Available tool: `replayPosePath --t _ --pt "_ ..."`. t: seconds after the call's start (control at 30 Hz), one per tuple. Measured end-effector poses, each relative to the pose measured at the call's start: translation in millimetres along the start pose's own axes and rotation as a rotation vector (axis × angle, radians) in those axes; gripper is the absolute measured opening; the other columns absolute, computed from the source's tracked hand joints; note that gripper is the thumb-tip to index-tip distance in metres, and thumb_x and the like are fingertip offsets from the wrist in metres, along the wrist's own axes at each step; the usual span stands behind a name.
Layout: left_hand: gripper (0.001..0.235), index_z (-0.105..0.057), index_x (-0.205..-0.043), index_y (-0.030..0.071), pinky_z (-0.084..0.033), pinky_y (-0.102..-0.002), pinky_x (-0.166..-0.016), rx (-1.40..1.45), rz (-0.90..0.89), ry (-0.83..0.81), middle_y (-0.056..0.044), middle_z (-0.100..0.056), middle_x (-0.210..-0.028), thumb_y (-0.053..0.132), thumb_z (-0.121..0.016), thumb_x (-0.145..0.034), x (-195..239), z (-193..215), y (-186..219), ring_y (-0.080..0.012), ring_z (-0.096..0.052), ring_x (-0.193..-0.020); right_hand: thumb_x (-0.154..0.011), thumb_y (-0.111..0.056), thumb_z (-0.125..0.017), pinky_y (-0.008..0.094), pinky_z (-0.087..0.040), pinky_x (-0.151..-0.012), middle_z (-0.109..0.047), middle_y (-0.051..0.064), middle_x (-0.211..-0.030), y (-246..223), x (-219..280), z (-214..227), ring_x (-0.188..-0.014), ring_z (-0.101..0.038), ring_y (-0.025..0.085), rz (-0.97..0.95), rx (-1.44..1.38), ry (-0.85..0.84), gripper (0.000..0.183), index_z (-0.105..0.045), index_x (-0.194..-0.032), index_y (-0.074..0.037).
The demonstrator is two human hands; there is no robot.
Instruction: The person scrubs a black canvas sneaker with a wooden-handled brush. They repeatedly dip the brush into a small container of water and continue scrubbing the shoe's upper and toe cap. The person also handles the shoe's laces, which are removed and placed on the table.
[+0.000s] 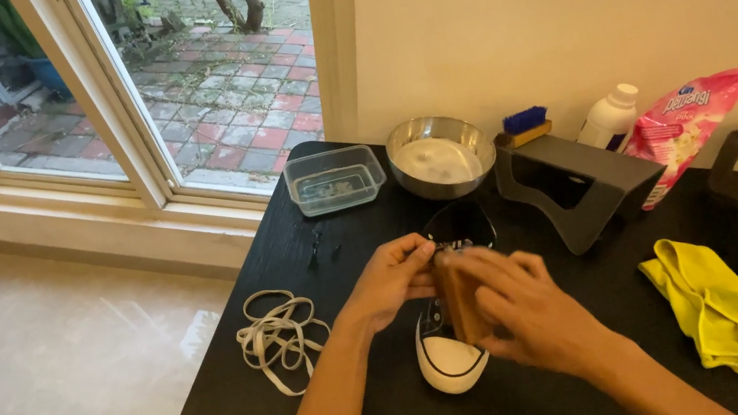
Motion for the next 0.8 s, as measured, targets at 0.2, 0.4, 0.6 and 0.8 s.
replayPosePath --t 0.2,0.4,0.6,0.8 --pt "0.021 -0.062 -0.091 0.016 -0.062 -0.033 -0.081 -0.105 0.039 -0.026 -0.004 -0.07 -0.085 0.029 -0.057 -0.106 -2 1 -5 -0.0148 -0.071 -0.079 -0.065 -0.021 -0.085 0.045 -0.034 -0.098 -0.048 0.009 -0.158 8 0 9 -0.146 -0.045 0.028 -0.078 0.127 0.078 0.043 -0.045 -0.076 -0.014" --pt "0.02 -0.065 -0.092 0.009 -0.063 -0.031 -0.086 -0.115 0.015 -0.008 -0.007 -0.072 -0.092 0.021 -0.057 -0.106 3 -1 4 -0.0183 -0.074 -0.087 -0.061 -0.024 -0.091 0.053 -0.035 -0.095 -0.043 0.012 -0.161 4 7 -12 -0.147 -0.04 0.03 -0.003 -0.009 -0.173 0.047 -0.055 -0.087 -0.01" --pt "0.024 -0.058 -0.089 0.015 -0.06 -0.03 -0.081 -0.111 0.042 0.024 -0.002 -0.069 -0.089 0.025 -0.051 -0.109 2 -3 4 -0.0166 -0.073 -0.084 -0.063 -0.021 -0.086 0.042 -0.031 -0.09 -0.051 0.01 -0.155 13 -1 16 -0.141 -0.049 0.026 -0.147 0.025 0.121 0.05 -0.038 -0.077 -0.017" --pt "0.025 -0.052 -0.091 0.013 -0.062 -0.037 -0.081 0.008 0.068 -0.008 -0.008 -0.068 -0.099 0.027 -0.047 -0.11 -5 1 -8 -0.0257 -0.073 -0.092 -0.051 -0.031 -0.096 0.043 -0.033 -0.091 -0.052 0.011 -0.153 31 26 -12 -0.135 -0.052 0.022 -0.461 0.036 0.231 0.062 -0.039 -0.074 -0.016"
Point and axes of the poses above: each hand's wrist, its own x-axis away from the middle knuckle, its own z-axis out of the back of the hand, y = z × x, the point moved 3 cm from there along -x, towards the middle knuckle
